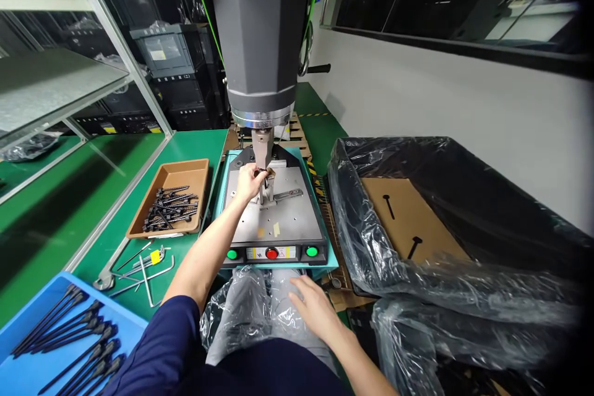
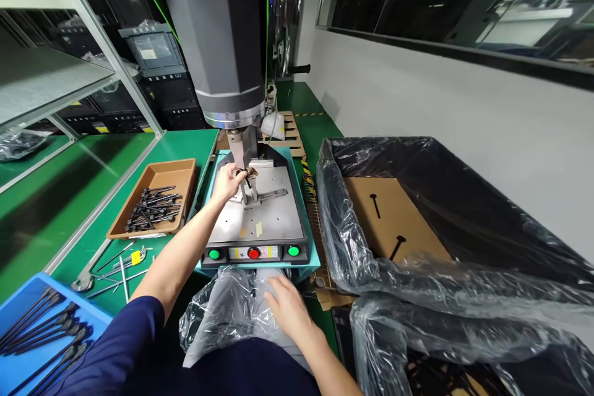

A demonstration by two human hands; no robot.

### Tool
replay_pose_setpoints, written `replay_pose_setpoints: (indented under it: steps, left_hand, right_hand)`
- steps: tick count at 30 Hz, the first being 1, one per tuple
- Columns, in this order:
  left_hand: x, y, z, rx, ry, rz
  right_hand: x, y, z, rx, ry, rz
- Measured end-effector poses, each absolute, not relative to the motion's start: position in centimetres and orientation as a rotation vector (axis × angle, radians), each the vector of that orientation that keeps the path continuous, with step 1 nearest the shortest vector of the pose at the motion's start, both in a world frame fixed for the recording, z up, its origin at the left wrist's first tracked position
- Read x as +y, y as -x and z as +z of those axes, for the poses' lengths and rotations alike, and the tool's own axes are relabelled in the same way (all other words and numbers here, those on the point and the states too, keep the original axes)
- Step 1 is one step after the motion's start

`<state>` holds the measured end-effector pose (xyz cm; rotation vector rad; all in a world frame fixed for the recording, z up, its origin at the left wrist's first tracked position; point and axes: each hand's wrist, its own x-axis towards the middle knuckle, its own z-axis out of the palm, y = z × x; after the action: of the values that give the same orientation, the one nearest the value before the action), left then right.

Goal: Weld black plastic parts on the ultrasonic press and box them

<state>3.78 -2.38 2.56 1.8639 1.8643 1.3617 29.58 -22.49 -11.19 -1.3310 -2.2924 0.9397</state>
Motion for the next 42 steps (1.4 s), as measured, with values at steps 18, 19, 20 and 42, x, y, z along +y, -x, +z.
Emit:
replay_pose_setpoints:
  steps: [18, 19, 20, 42]
  left_hand:
    - [-14.0, -5.2, -2.7, 0.964, -1.046, 1.311]
    - [-15.3, -5.7, -3.3, 0.941, -0.980, 1.318]
    - [-16.5, -6.1, -4.0, 0.923, -0.909, 1.333]
    - [-22.3, -5.0, -5.8, 0.890, -0.696, 1.435]
  right_hand:
    - [-16.4, -23.5, -5.5, -1.343, 0.899, 1.724]
    - [-16.9, -23.0, -5.7, -1.306, 0.875, 1.800]
    - [-17.4, -22.5, -5.9, -1.278, 0.869, 1.842]
    - [-21.4, -22.2, -7.4, -1.607, 1.063, 1.513]
